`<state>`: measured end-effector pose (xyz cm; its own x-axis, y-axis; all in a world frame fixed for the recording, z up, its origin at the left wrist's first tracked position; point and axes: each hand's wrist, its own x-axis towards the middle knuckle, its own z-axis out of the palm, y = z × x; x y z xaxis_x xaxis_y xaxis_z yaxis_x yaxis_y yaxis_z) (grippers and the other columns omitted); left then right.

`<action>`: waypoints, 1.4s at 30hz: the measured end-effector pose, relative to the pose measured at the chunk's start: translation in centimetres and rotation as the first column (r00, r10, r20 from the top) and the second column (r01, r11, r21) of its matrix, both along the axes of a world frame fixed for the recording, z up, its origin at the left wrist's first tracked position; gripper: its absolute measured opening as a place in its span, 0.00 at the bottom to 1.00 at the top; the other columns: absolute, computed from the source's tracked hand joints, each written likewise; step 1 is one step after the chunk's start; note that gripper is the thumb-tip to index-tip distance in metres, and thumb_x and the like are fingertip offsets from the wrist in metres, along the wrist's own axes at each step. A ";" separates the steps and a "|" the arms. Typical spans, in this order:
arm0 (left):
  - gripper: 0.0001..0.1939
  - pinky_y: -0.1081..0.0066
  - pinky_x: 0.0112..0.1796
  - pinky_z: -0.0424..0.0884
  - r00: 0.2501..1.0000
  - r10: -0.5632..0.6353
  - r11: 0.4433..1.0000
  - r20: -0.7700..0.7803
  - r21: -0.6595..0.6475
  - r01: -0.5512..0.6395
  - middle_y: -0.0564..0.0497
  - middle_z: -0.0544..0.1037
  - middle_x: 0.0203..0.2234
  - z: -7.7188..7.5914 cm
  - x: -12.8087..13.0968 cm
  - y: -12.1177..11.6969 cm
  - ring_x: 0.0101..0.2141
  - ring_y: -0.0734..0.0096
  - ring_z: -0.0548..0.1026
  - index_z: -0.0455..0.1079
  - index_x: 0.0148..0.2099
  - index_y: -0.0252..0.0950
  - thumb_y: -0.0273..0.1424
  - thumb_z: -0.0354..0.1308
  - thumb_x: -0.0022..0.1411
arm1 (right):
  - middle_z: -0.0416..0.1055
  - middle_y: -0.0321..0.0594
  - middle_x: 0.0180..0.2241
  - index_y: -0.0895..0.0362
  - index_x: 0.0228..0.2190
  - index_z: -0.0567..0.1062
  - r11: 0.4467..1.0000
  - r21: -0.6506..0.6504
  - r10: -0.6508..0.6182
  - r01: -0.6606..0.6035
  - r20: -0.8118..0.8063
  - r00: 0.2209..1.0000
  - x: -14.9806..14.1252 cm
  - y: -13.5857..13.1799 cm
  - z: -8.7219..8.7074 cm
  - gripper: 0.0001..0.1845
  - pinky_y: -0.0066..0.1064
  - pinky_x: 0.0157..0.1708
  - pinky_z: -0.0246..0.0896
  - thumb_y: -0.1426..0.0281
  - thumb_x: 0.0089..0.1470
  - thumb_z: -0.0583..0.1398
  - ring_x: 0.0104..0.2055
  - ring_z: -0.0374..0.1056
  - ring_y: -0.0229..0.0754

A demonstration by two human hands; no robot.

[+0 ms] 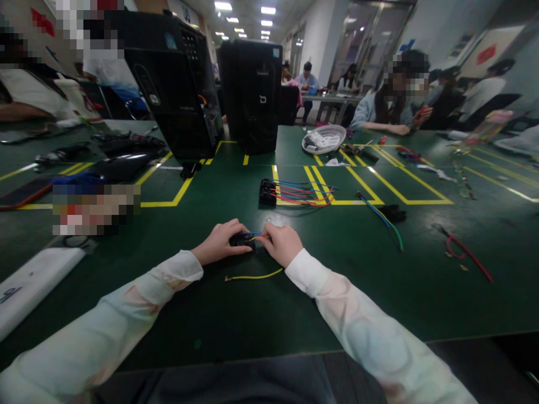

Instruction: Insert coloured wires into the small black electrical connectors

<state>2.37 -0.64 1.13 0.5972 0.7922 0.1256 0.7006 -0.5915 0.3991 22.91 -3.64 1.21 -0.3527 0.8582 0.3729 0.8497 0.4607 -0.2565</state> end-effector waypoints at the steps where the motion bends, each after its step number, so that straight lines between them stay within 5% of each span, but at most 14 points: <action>1: 0.23 0.66 0.38 0.57 1.000 -0.001 1.000 -0.001 -0.002 0.001 0.52 0.66 0.36 0.0 0.0 0.0 0.38 0.64 0.66 0.65 0.41 0.39 0.51 0.54 0.51 | 0.71 0.35 0.25 0.55 0.27 0.69 1.000 -0.001 -0.015 0.015 -0.009 1.000 0.0 0.1 -0.1 0.10 0.26 0.26 0.46 0.62 0.53 0.56 0.25 0.62 0.37; 11: 0.23 0.67 0.38 0.57 1.000 -0.016 1.000 0.015 0.005 0.016 0.52 0.66 0.36 0.0 0.0 0.0 0.38 0.64 0.66 0.65 0.41 0.39 0.51 0.54 0.51 | 0.71 0.35 0.24 0.54 0.29 0.69 0.998 -0.018 -0.066 0.066 -0.033 0.997 -0.3 0.0 -0.2 0.11 0.26 0.24 0.44 0.60 0.54 0.55 0.25 0.63 0.37; 20: 0.23 0.67 0.37 0.58 1.000 0.006 1.000 -0.001 0.025 -0.006 0.52 0.67 0.36 0.0 0.1 -0.1 0.37 0.65 0.66 0.65 0.40 0.39 0.51 0.54 0.51 | 0.71 0.36 0.25 0.56 0.28 0.67 0.989 0.095 0.110 -0.117 0.074 0.991 0.1 -0.1 0.6 0.11 0.27 0.30 0.45 0.63 0.57 0.52 0.26 0.63 0.36; 28: 0.23 0.67 0.37 0.58 1.000 0.007 1.000 0.002 0.029 -0.007 0.52 0.67 0.36 0.0 0.1 -0.1 0.37 0.65 0.67 0.65 0.39 0.39 0.52 0.53 0.51 | 0.71 0.36 0.25 0.56 0.27 0.67 0.980 0.144 0.113 -0.134 0.144 0.983 0.2 -0.4 0.9 0.12 0.28 0.31 0.45 0.63 0.58 0.52 0.27 0.64 0.36; 36: 0.23 0.67 0.37 0.58 1.000 0.009 0.999 0.000 0.033 -0.009 0.52 0.67 0.35 0.0 0.0 -0.2 0.37 0.64 0.67 0.65 0.40 0.39 0.52 0.54 0.52 | 0.72 0.36 0.26 0.56 0.29 0.66 0.985 0.053 0.152 -0.166 0.214 0.965 0.5 -0.3 0.5 0.08 0.28 0.29 0.44 0.66 0.57 0.52 0.26 0.63 0.36; 42: 0.22 0.67 0.37 0.58 1.000 0.010 0.999 0.001 0.039 -0.010 0.52 0.67 0.36 -0.1 0.1 -0.1 0.37 0.65 0.67 0.65 0.39 0.39 0.51 0.54 0.52 | 0.71 0.35 0.26 0.57 0.29 0.68 0.970 0.161 0.137 -0.181 0.252 0.958 0.2 -0.3 0.8 0.09 0.29 0.29 0.42 0.65 0.57 0.52 0.26 0.62 0.35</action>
